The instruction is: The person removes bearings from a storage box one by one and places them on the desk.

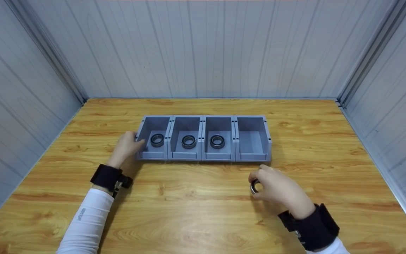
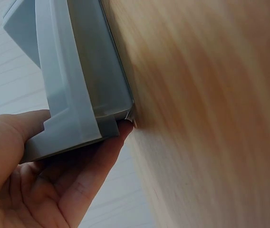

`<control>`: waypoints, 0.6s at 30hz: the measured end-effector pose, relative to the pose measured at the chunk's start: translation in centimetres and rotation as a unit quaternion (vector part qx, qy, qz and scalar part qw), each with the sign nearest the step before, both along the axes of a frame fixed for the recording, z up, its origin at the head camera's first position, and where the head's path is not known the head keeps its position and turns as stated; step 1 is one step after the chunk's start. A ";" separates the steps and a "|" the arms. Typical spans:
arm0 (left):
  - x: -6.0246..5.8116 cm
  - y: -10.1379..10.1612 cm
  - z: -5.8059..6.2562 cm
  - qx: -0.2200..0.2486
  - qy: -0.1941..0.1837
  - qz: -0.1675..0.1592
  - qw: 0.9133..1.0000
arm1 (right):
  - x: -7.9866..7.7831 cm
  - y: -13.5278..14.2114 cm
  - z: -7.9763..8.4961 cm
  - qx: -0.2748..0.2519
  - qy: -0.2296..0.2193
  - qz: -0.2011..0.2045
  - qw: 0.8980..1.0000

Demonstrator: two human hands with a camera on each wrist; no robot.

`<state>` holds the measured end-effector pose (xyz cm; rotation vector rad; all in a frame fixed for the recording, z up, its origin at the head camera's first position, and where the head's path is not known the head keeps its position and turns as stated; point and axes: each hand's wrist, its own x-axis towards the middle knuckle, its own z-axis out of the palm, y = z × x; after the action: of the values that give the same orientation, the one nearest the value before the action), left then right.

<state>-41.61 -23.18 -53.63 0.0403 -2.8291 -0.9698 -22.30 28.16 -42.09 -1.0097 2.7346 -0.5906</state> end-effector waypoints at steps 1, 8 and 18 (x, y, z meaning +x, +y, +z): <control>0.0 0.0 0.0 0.001 0.001 -0.001 1.000 | 0.0 0.0 -0.1 0.001 0.000 -0.002 1.000; -0.2 -0.1 -0.2 0.007 -0.001 -0.001 1.000 | 0.1 0.2 -0.7 0.013 -0.009 -0.009 1.000; -0.2 -0.1 -0.1 0.000 0.005 0.000 1.000 | 0.3 0.5 -1.6 0.021 -0.022 -0.023 0.999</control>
<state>-41.80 -23.24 -53.70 0.0360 -2.8206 -0.9684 -22.04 28.69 -43.70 -0.9141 2.7259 -0.5530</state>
